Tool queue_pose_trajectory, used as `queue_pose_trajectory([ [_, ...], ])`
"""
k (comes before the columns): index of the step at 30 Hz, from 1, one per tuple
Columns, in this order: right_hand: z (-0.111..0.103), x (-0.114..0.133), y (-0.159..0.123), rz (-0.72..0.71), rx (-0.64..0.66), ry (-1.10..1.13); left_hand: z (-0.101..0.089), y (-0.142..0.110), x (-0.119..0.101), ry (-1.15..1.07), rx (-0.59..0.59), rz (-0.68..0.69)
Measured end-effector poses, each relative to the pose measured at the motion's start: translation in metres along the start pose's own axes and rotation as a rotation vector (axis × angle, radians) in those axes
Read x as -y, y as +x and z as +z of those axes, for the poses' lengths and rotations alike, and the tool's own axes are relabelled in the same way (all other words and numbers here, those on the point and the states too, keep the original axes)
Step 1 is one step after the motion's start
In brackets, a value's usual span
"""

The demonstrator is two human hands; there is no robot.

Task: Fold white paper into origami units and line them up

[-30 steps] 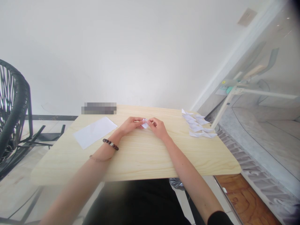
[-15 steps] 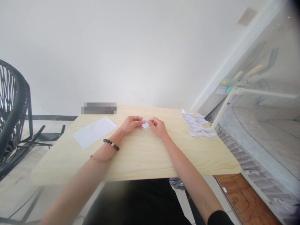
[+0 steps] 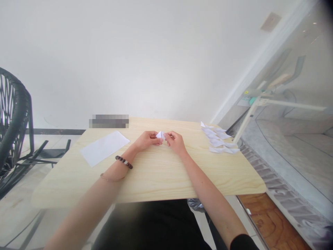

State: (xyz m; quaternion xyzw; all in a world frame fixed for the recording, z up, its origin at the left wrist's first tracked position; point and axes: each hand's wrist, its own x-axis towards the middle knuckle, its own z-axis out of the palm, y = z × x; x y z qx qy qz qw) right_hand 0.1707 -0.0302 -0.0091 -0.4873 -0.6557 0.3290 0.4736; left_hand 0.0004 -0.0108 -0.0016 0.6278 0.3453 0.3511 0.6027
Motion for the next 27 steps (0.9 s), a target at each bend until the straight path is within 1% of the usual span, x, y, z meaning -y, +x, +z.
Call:
queue_pose_trajectory([
  [7,0.0011,-0.0026,-0.0001,-0.003,0.076,0.037,-0.0009,0.0007,0.0006,0.089,0.03,0.053],
  [10,0.0,-0.0036,0.0003,0.001,0.105,0.056,-0.0004,0.0001,0.0006,0.118,0.027,0.053],
  [14,-0.001,-0.0029,0.0001,-0.005,0.082,0.046,0.0016,0.0,-0.0002,0.096,0.003,0.047],
  [19,0.0006,-0.0007,-0.0013,-0.066,0.066,-0.051,0.0034,-0.0002,-0.003,0.034,-0.068,0.095],
  [23,0.0019,0.0005,-0.0022,-0.091,0.062,-0.136,0.0021,-0.001,-0.0053,0.059,-0.065,0.131],
  [27,0.0012,0.0033,-0.0029,-0.093,0.132,-0.198,0.0008,-0.0011,-0.0069,0.062,-0.102,0.171],
])
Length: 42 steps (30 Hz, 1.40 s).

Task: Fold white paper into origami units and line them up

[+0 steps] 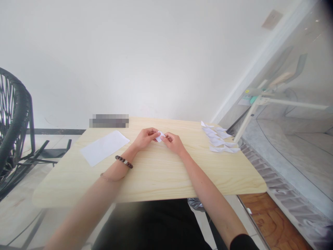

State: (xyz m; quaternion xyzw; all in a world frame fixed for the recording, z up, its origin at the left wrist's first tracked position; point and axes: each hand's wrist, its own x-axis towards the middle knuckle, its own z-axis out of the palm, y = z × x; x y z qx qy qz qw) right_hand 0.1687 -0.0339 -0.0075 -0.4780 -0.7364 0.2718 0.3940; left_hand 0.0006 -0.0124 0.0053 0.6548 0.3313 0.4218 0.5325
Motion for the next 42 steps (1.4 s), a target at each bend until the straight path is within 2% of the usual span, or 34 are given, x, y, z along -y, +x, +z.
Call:
queue_pose_trajectory([
  [6,-0.0023,0.0025,-0.0003,0.031,0.07,-0.065,-0.0006,0.0014,-0.0005,0.086,-0.092,0.032],
  [12,-0.0024,0.0005,-0.0005,0.03,0.127,-0.048,-0.0005,0.0006,-0.0001,0.085,-0.083,-0.017],
  [27,-0.0008,0.0015,-0.0017,0.004,0.11,-0.053,0.0004,-0.0015,-0.0017,0.105,-0.055,-0.009],
  [33,0.0014,0.0023,-0.0014,-0.026,0.124,-0.069,-0.0057,-0.0013,-0.0017,0.058,-0.004,-0.07],
  [40,0.0032,0.0014,-0.0009,-0.001,0.102,-0.027,-0.0056,-0.0003,0.0015,0.057,-0.058,-0.077],
  [42,0.0034,0.0006,-0.0008,0.027,0.084,-0.001,-0.0047,-0.0006,0.0,0.027,-0.039,-0.071],
])
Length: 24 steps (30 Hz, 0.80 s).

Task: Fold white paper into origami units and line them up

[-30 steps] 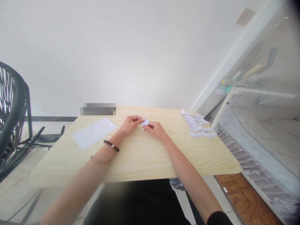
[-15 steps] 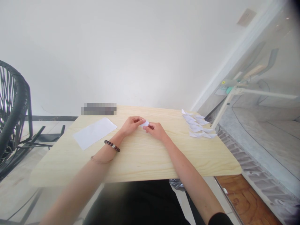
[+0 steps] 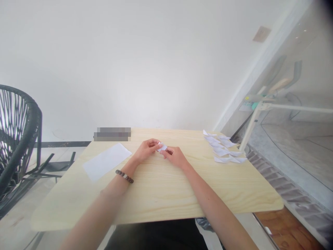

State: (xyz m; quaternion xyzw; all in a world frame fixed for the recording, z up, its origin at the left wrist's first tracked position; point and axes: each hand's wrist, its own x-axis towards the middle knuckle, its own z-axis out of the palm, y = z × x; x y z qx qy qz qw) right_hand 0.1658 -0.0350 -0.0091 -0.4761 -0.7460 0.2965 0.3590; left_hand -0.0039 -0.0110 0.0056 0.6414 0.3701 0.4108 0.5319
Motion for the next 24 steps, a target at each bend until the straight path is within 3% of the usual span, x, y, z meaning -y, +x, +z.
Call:
queue_pose_trajectory([
  [17,-0.0015,0.0001,0.0025,0.028,0.04,0.065,-0.0048,-0.0011,0.0001,0.117,0.001,0.01],
  [24,0.001,-0.0012,0.0031,0.023,-0.006,0.041,-0.0021,-0.0015,-0.0006,0.108,-0.002,0.014],
])
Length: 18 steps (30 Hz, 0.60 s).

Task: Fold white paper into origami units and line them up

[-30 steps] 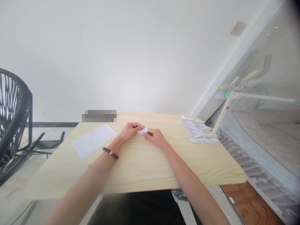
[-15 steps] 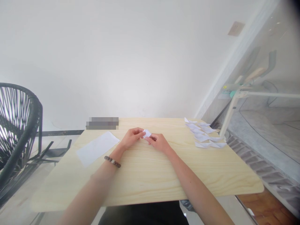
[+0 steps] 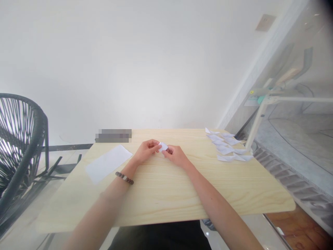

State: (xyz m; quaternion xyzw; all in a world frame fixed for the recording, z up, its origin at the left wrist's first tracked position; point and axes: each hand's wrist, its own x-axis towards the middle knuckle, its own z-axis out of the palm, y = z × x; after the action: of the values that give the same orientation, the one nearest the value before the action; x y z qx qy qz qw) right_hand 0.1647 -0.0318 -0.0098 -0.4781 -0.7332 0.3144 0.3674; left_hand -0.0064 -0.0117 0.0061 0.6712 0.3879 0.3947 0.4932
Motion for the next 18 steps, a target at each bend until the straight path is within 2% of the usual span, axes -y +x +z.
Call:
queue_pose_trajectory([
  [8,0.001,-0.0009,0.0012,-0.033,-0.028,0.001,-0.0004,0.0007,-0.0016,0.121,-0.071,0.074],
  [13,0.0,-0.0009,0.0013,-0.039,-0.03,-0.012,-0.0004,-0.0006,-0.0009,0.106,0.001,0.068],
  [18,0.0006,-0.0004,0.0009,-0.043,-0.04,-0.022,0.0017,-0.0024,-0.006,0.13,0.012,0.072],
])
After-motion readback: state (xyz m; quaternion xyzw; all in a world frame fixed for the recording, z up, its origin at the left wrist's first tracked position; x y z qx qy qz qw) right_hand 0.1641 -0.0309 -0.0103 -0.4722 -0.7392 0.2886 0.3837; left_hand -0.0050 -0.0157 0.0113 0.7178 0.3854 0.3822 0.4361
